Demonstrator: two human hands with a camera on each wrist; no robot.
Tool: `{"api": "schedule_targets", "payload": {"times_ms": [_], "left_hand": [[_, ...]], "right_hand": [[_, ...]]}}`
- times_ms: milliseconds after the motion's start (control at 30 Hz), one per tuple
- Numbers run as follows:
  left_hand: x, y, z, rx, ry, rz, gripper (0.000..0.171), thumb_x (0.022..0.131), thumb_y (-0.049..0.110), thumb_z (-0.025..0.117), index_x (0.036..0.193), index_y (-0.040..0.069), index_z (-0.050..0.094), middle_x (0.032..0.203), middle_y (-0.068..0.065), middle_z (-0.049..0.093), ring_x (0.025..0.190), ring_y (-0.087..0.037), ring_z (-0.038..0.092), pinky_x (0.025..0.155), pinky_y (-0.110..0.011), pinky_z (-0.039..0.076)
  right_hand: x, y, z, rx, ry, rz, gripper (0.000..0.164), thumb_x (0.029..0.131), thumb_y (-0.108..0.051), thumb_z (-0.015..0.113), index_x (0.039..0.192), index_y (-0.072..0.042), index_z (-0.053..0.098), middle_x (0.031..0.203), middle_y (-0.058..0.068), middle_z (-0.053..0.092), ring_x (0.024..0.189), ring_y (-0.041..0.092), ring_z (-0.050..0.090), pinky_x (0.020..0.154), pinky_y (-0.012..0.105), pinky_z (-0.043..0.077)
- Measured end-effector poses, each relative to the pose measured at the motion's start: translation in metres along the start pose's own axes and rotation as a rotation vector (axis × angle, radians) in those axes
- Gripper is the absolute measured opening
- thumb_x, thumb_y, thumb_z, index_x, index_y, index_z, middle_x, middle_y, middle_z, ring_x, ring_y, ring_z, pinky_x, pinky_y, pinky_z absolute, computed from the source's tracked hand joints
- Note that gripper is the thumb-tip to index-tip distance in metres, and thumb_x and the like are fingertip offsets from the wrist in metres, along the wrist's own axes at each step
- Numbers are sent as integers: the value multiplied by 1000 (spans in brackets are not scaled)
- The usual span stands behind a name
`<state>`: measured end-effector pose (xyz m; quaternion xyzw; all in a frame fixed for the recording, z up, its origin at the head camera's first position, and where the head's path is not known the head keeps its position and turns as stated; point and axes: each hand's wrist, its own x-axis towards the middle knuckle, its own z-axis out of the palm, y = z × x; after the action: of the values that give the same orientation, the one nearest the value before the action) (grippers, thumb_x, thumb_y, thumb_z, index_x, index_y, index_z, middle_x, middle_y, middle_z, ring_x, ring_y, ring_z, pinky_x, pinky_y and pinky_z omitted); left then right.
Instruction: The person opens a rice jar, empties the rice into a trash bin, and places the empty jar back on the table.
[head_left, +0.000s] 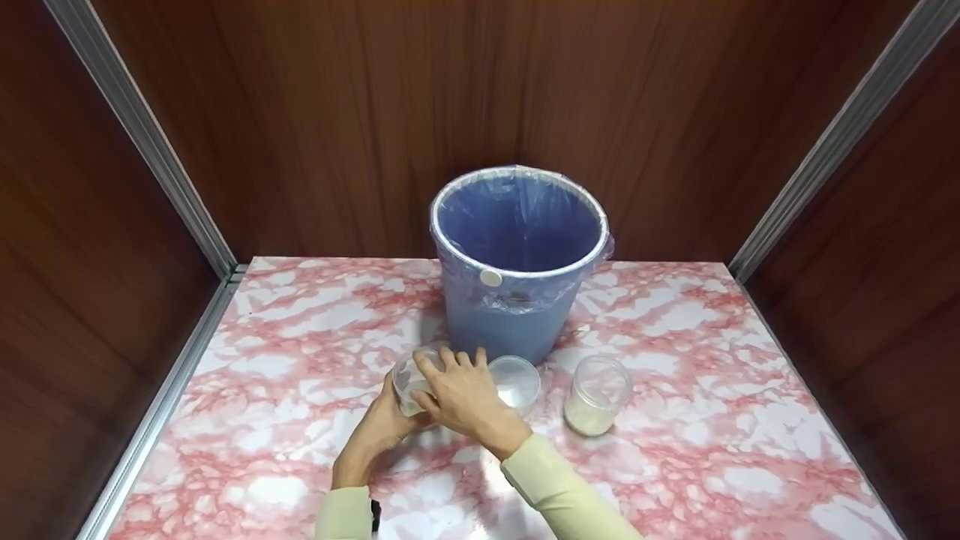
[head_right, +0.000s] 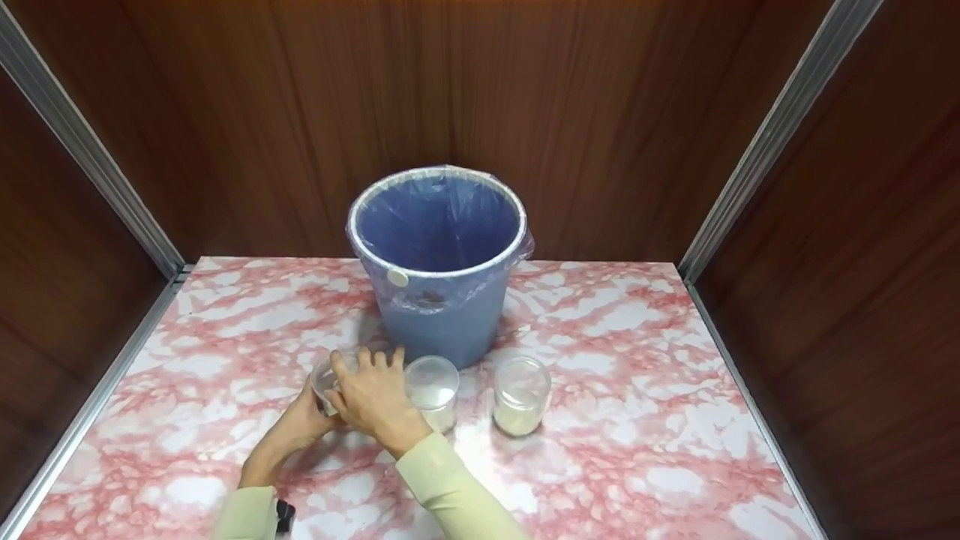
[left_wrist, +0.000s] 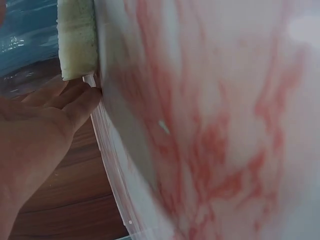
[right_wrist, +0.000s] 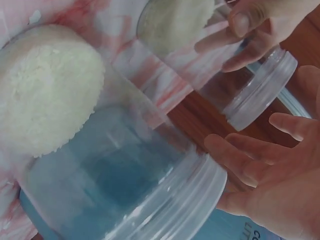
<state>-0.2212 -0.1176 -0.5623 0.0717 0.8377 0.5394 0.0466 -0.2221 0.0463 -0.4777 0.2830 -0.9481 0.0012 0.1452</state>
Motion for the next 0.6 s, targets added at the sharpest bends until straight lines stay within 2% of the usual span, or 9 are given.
{"api": "schedule_targets", "payload": {"times_ms": [100, 200, 367, 500, 600], "left_hand": [[-1, -1, 1, -14, 1, 12, 103, 69, 31, 80, 146, 11, 14, 133, -17, 47, 120, -27, 47, 99, -46, 37], [-1, -1, 2, -13, 8, 52, 97, 70, 27, 80, 144, 10, 19, 132, -17, 48, 120, -29, 48, 100, -46, 36], [-1, 3, -1, -5, 24, 118, 98, 69, 26, 80, 144, 10, 19, 137, -20, 41, 124, -34, 42, 103, -48, 33], [-3, 13, -5, 78, 80, 155, 96, 66, 27, 81, 142, 11, 24, 137, -18, 37, 123, -31, 41, 101, -48, 34], [-10, 21, -9, 153, 107, 183, 94, 66, 27, 81, 141, 13, 26, 134, -14, 38, 118, -29, 44, 97, -47, 39]], "right_hand": [[1, -2, 2, 6, -12, -4, 56, 89, -54, 46, 136, -23, 43, 118, 12, 56, 102, 30, 56, 90, 59, 37], [1, -3, 2, 6, -13, -5, 57, 89, -55, 46, 136, -23, 43, 116, 13, 56, 102, 31, 57, 90, 59, 37], [1, -2, -1, 8, -16, -9, 59, 88, -56, 47, 136, -22, 42, 117, 14, 55, 101, 31, 57, 90, 59, 37], [0, -2, -9, 5, 14, -10, 59, 88, -58, 45, 136, -22, 42, 116, 14, 55, 98, 30, 57, 89, 57, 38], [-1, -3, -16, -10, 48, -7, 64, 87, -64, 40, 136, -23, 42, 113, 13, 55, 96, 29, 55, 83, 51, 41]]}}
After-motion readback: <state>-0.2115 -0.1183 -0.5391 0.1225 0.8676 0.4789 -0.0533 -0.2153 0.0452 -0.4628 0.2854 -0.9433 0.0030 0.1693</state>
